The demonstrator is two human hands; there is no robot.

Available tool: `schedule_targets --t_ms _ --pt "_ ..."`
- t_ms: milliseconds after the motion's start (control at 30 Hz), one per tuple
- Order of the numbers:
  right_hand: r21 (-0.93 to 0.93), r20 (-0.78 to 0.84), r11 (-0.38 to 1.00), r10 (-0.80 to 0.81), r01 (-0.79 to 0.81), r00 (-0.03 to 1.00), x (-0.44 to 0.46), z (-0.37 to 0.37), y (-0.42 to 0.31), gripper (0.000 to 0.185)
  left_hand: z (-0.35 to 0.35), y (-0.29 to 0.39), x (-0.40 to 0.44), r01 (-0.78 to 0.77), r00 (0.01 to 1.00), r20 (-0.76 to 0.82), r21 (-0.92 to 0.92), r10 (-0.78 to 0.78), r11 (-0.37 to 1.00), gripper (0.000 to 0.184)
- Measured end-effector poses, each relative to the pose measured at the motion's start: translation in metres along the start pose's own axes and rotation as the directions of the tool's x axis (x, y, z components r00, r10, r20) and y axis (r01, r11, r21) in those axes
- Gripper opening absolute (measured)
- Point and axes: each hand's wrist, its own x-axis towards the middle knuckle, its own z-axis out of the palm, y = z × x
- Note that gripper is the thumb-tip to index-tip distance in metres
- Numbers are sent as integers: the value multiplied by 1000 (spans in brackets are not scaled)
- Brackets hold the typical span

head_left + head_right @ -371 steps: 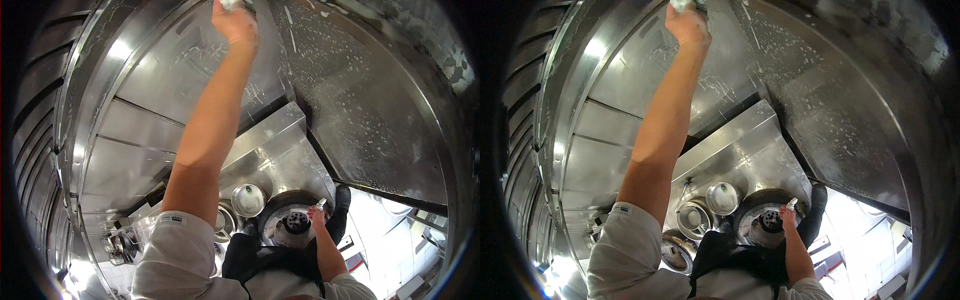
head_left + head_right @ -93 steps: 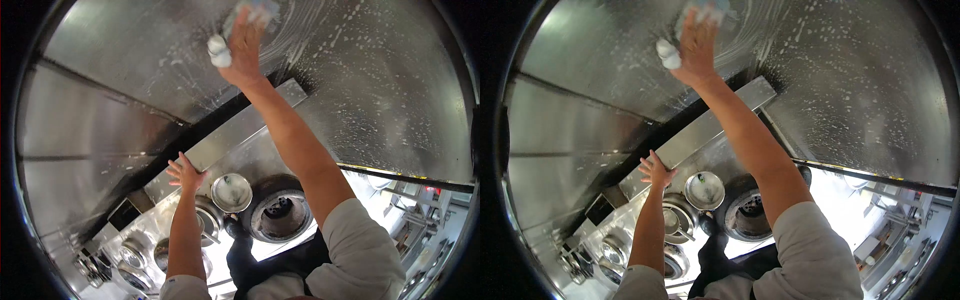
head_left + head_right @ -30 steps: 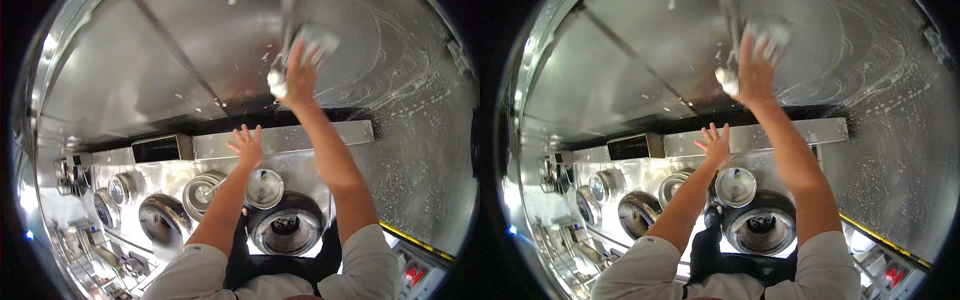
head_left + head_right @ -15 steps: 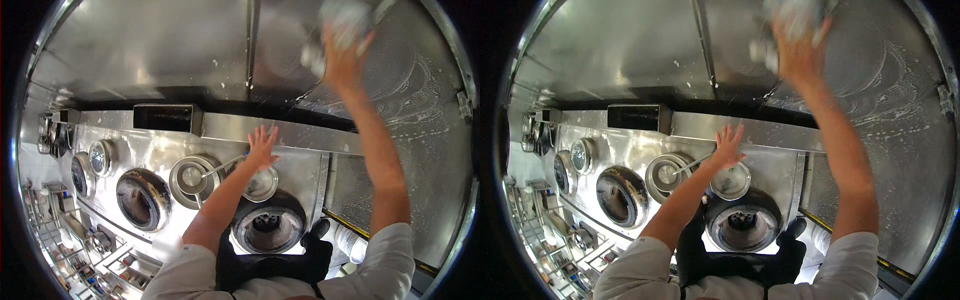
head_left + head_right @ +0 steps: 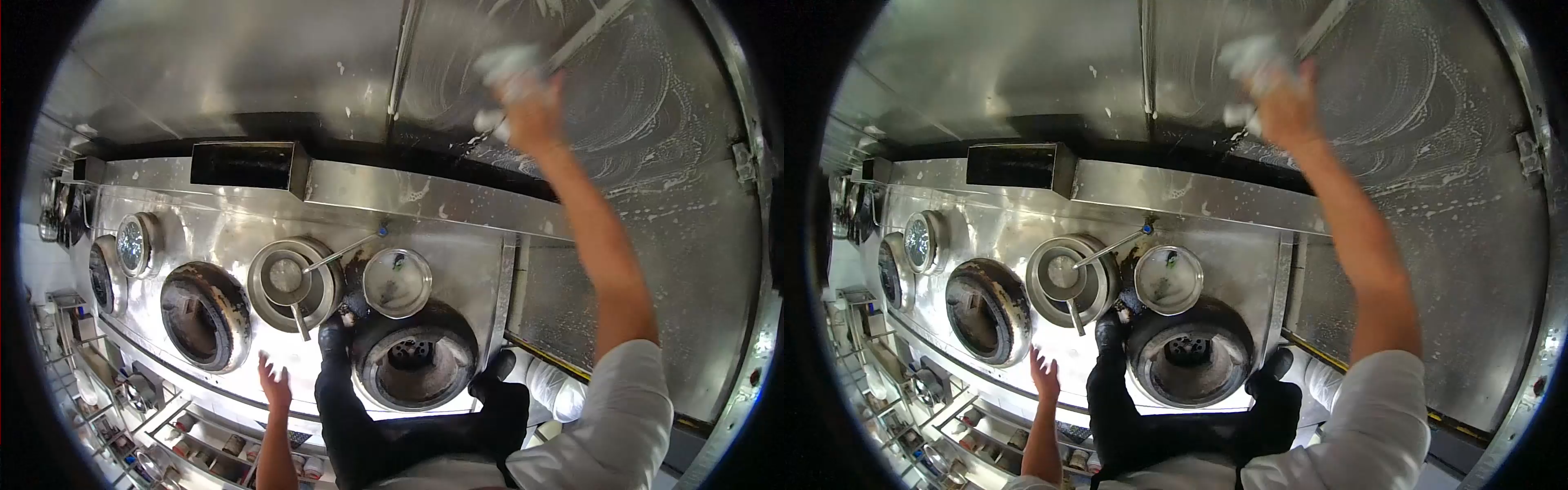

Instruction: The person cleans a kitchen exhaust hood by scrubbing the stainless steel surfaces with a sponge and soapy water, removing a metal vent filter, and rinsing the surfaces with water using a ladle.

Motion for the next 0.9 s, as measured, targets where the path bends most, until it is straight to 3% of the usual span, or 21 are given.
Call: schedule_targets --t_ms 67,100,133,200,267,300,333,367,433,467,500,533,567,600,633,667,733,767,833,867,900 --pt "-135 -11 943 307 -305 952 75 -68 31 66 -41 -41 -25 253 964 -83 -23 -254 967 72" --pt "-126 -67 892 428 -433 901 102 -86 53 81 -58 -105 -38 184 982 -86 253 -167 950 71" --pt "105 -13 784 616 -611 788 132 -100 54 109 -70 -78 -57 383 924 -121 274 -363 882 66" --pt "-331 -222 827 400 -454 890 150 -78 25 100 -82 -127 -87 500 848 -27 370 -529 783 68" --pt "-415 -257 856 213 -307 943 160 -53 -21 89 -82 -136 -107 455 822 79 503 -564 735 72" --pt "-288 -235 929 167 -233 957 155 -41 -44 84 -80 -139 -116 377 810 140 620 -570 688 73" --pt "-150 -222 972 146 -182 964 142 -21 -62 80 -70 -132 -123 475 786 85 551 -613 686 72" --pt "-10 -224 993 114 -120 968 127 5 -82 77 -63 -133 -120 434 813 114 534 -570 726 72" --pt "53 20 998 -45 44 999 75 46 -110 65 -49 -142 -117 354 860 161 493 -484 794 72" --pt "95 142 989 -126 113 982 44 66 -120 59 -43 -130 -110 425 833 173 407 -525 809 73" --pt "494 266 868 -208 53 941 16 87 -126 61 -41 -129 -107 408 846 180 388 -502 827 72" --pt "669 227 742 -262 45 938 -18 100 -134 65 -36 -135 -100 384 861 190 365 -471 848 71" --pt "597 370 801 -326 46 870 -45 110 -133 58 -35 -139 -91 358 879 192 337 -436 871 70" --pt "421 417 889 -367 181 832 -67 128 -125 52 -39 -136 -86 337 887 206 325 -414 884 69" --pt "369 391 885 -426 285 816 -68 116 -111 50 -39 -153 -82 443 858 142 284 -494 850 69" --pt "279 480 876 -482 393 733 -64 103 -92 53 -46 -148 -84 419 871 140 290 -471 861 70" --pt "149 592 976 -218 161 776 -26 56 -74 58 -48 -150 -80 411 883 109 292 -457 863 70" --pt "80 627 996 -80 38 775 6 25 -65 60 -49 -93 -78 567 799 108 191 -591 801 69" --pt "-78 295 997 5 19 956 81 -19 -55 65 -51 -118 -73 459 843 130 335 -523 823 68" --pt "-113 19 993 -14 16 1000 122 -35 -47 65 -47 -122 -74 420 871 122 320 -477 849 69" --pt "-141 -255 990 -41 5 966 166 -45 -40 66 -44 -119 -71 436 866 120 297 -486 850 69"
